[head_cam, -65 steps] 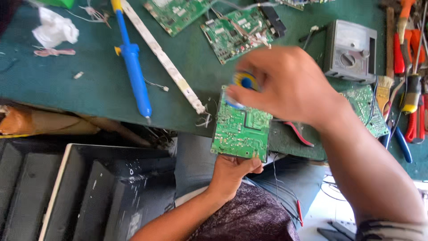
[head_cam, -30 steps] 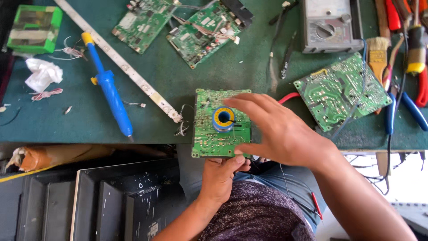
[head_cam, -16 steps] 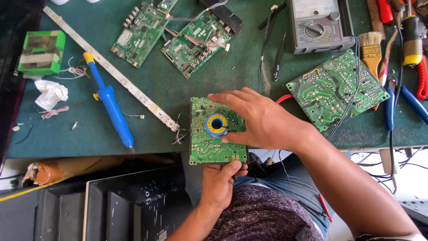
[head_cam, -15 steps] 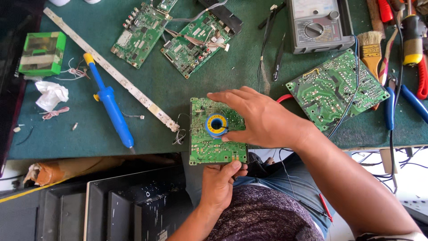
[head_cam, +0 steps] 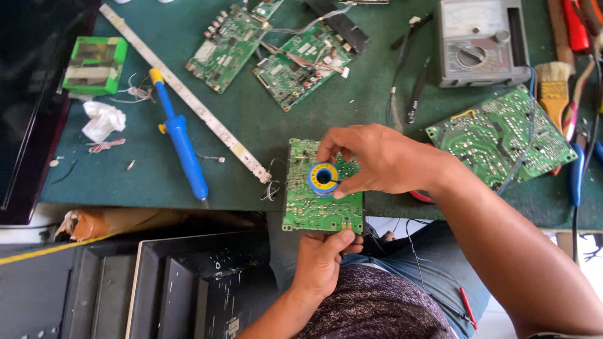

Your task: The person works on a circuit board, using pliers to strip and cut wires, then uses a soldering iron and solder wire to attach components. They handle multiple circuit boards and tools on a cluttered workbench.

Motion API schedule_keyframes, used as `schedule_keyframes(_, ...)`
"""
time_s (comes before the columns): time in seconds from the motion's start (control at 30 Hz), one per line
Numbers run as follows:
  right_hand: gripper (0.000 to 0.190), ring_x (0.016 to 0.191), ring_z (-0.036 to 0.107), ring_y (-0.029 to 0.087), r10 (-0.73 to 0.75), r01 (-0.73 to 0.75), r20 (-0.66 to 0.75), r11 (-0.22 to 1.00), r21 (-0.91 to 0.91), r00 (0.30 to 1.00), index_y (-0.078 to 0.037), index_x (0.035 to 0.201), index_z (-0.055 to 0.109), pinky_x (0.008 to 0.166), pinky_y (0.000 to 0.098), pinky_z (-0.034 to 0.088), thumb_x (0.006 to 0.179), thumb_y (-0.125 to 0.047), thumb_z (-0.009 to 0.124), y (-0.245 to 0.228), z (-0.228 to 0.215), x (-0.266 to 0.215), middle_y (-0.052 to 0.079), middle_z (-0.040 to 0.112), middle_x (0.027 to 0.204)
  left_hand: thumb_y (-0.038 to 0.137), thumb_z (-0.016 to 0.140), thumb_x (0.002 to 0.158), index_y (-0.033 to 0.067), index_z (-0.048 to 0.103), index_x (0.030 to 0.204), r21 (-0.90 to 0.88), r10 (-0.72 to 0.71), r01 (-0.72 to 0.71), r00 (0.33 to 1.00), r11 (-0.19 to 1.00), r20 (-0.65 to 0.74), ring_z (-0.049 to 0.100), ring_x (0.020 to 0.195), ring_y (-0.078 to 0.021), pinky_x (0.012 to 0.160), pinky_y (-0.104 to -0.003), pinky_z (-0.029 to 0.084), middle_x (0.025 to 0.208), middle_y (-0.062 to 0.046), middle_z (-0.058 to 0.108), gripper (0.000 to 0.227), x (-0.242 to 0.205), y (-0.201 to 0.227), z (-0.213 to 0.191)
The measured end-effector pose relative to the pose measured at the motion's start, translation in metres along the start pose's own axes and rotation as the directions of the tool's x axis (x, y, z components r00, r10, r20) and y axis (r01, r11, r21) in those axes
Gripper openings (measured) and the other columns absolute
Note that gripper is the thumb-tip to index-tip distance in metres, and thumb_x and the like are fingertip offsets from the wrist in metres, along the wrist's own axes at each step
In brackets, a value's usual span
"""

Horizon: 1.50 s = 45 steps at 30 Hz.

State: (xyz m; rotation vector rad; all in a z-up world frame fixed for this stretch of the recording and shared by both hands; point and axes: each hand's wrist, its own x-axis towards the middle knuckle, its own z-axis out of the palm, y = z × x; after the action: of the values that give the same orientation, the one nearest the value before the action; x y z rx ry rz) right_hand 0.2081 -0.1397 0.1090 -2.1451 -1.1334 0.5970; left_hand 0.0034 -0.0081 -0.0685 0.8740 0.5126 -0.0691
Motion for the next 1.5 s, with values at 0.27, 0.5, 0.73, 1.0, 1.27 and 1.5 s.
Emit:
schedule_keyframes(0.27,0.025,0.11,0.077,0.007,0.102,-0.107,0.044,0.985,0.134,0.994,-0.019,0.117,0.082,0.095,0.0289,0.056,0.101,-0.025,0.064,0.0,-0.016,0.015,-0.008,0.087,0.117,0.011,0.085,0.088,-0.0001,0.08,0.107,0.096,-0.003,-0.003,0.998,0.995,0.057,0.084,0.085,-0.0365,0.054,-0.035,0.055,0.091,-0.017,0.082,0.023,-0.003,0.005,0.0)
schedule_keyframes(0.5,0.008,0.077,0.065,0.027,-0.212,0.2,-0.056,0.965,-0.169,0.976,-0.01,0.105,0.058,0.073,0.0422,0.049,0.1,-0.004,0.057,-0.004,-0.015,0.01,0.005,0.07,0.092,0.013,0.088,0.084,-0.0015,0.083,0.094,0.086,-0.016,0.014,1.0,0.996,0.027,0.083,0.073,-0.0324,0.051,-0.027,0.049,0.082,-0.02,0.083,0.018,-0.003,0.009,0.006)
schedule_keyframes(0.73,0.015,0.091,0.072,0.029,-0.073,0.083,0.044,0.942,-0.326,0.996,-0.012,0.106,0.072,0.082,0.0443,0.051,0.096,-0.019,0.063,-0.011,-0.012,-0.004,0.006,0.078,0.102,0.011,0.085,0.086,-0.0043,0.079,0.097,-0.006,0.032,-0.031,0.994,0.999,0.109,0.082,0.082,-0.0347,0.072,-0.04,0.072,0.085,-0.015,0.079,0.02,-0.005,0.016,0.013)
schedule_keyframes(1.0,0.068,0.137,0.057,0.032,-0.192,0.231,0.189,0.948,-0.217,0.963,-0.019,0.153,0.059,0.108,0.0473,0.042,0.087,-0.022,0.075,-0.045,-0.022,0.009,0.012,0.059,0.151,0.011,0.085,0.087,-0.0046,0.081,0.098,-0.04,0.042,-0.035,0.985,0.999,0.169,0.08,0.081,-0.033,0.077,-0.044,0.073,0.088,-0.018,0.081,0.019,-0.006,0.017,0.013)
schedule_keyframes(1.27,0.029,0.077,0.069,0.028,-0.024,0.05,0.082,0.942,-0.332,0.996,-0.017,0.102,0.073,0.071,0.0436,0.051,0.086,-0.04,0.079,-0.046,-0.008,0.018,0.005,0.073,0.087,0.01,0.085,0.087,-0.0052,0.083,0.09,-0.025,0.018,-0.014,0.989,1.0,0.149,0.081,0.078,-0.0309,0.08,-0.046,0.072,0.084,-0.018,0.081,0.016,-0.005,0.018,0.013)
schedule_keyframes(1.5,0.046,0.078,0.069,0.031,-0.139,0.128,-0.005,0.926,-0.355,0.99,-0.012,0.116,0.073,0.072,0.0458,0.051,0.088,-0.046,0.087,-0.031,0.002,0.007,0.008,0.072,0.089,0.004,0.085,0.085,-0.0047,0.077,0.099,-0.075,0.01,-0.003,0.994,0.997,0.105,0.077,0.075,-0.0285,0.071,-0.042,0.07,0.086,-0.015,0.078,0.019,-0.005,0.02,0.019)
